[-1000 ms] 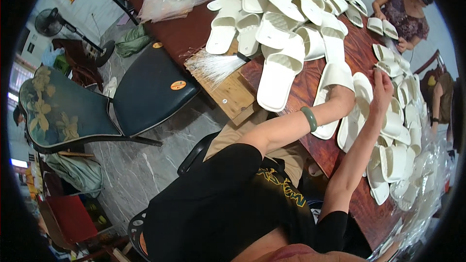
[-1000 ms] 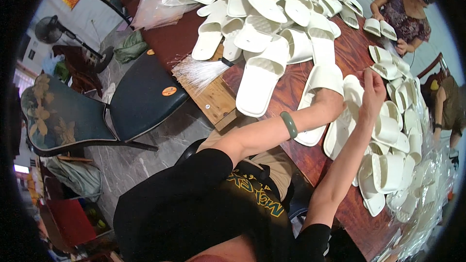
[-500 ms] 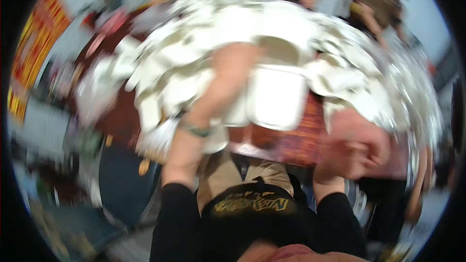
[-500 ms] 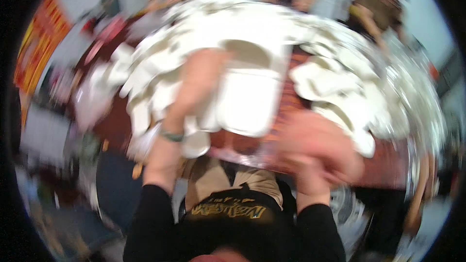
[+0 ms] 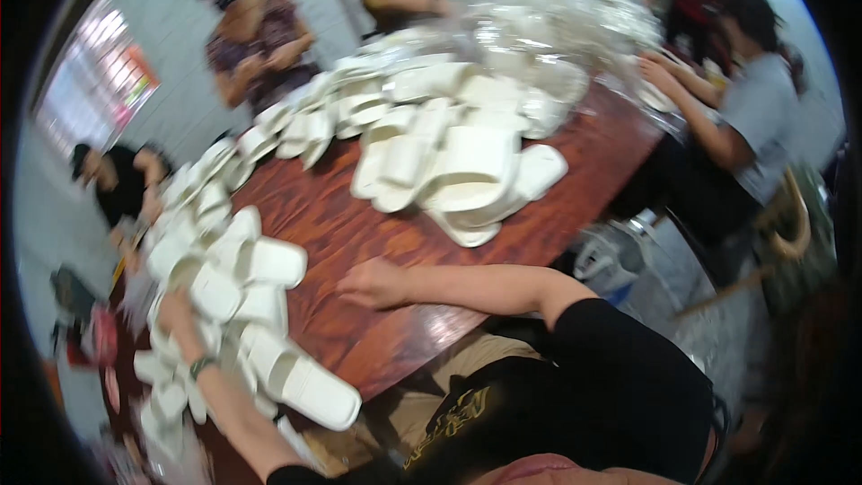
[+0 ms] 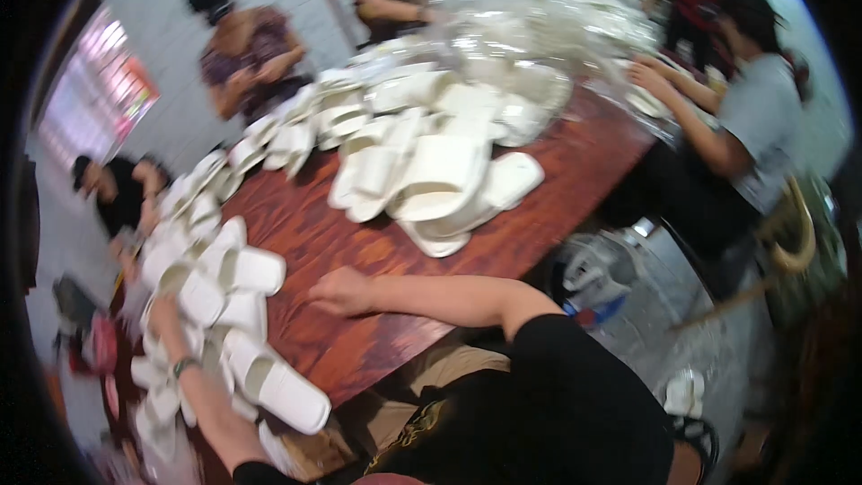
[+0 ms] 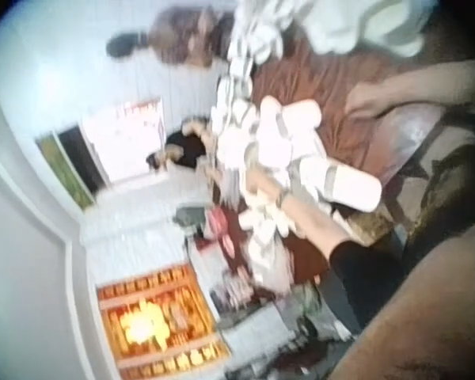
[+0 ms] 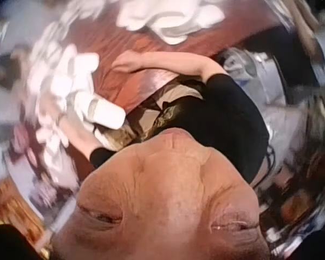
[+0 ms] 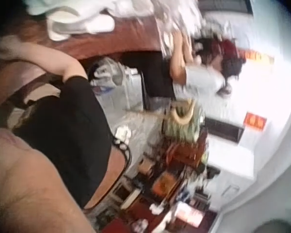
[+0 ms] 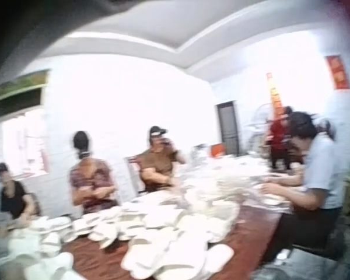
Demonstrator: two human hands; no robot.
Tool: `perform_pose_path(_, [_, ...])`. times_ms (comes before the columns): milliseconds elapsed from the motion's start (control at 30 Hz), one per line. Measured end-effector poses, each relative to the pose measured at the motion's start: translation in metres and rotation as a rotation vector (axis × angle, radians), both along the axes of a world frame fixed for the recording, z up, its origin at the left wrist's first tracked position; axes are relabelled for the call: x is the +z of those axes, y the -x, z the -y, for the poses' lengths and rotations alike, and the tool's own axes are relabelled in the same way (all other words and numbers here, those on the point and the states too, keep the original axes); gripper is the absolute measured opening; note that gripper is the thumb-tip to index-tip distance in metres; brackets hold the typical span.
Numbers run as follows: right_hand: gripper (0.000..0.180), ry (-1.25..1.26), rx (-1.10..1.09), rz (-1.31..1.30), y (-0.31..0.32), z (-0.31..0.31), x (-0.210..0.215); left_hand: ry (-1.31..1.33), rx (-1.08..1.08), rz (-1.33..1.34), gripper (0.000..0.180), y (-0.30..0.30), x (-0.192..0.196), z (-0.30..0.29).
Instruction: Manually tying white slippers together using thin white strings as part of a manufacturing process.
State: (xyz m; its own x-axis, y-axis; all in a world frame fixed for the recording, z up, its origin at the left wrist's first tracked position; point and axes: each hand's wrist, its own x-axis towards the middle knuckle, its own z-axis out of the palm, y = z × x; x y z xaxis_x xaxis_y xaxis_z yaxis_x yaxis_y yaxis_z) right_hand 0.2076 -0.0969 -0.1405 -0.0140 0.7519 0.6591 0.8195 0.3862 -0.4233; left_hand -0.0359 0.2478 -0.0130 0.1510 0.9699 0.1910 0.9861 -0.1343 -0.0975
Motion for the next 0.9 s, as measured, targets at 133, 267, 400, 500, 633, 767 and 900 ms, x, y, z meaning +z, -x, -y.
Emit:
perform_pose_path(133, [0.014, -0.003, 0.097, -0.038, 0.021, -0.015, 0.002, -0.005, -0.281, -0.054, 0.049, 0.058, 0.004, -0.054])
perform_pose_path(267, [0.014, 0.028, 0.088, -0.073, 0.013, -0.011, 0.001, 0.009, -0.203, 0.004, 0.05, 0.022, 0.004, -0.024])
perform_pose_path(400, [0.015, 0.028, 0.12, -0.046, 0.009, -0.014, 0.0, -0.027, -0.273, 0.089, 0.053, 0.016, 0.007, -0.01])
perform_pose_path(500, [0.015, 0.048, 0.133, -0.044, 0.01, -0.014, -0.001, -0.038, -0.237, 0.044, 0.054, 0.015, 0.009, 0.0])
perform_pose_path(633, [0.016, 0.076, 0.136, -0.032, 0.011, -0.017, -0.004, 0.049, -0.169, -0.001, 0.057, 0.031, -0.003, -0.038])
perform_pose_path(767, [0.017, 0.065, 0.127, -0.012, 0.01, -0.021, -0.01, -0.077, -0.521, 0.016, 0.043, 0.057, -0.012, -0.05])
perform_pose_path(900, [0.017, 0.073, 0.116, 0.001, 0.014, -0.023, -0.008, -0.01, -0.169, -0.026, 0.066, 0.047, 0.007, -0.031])
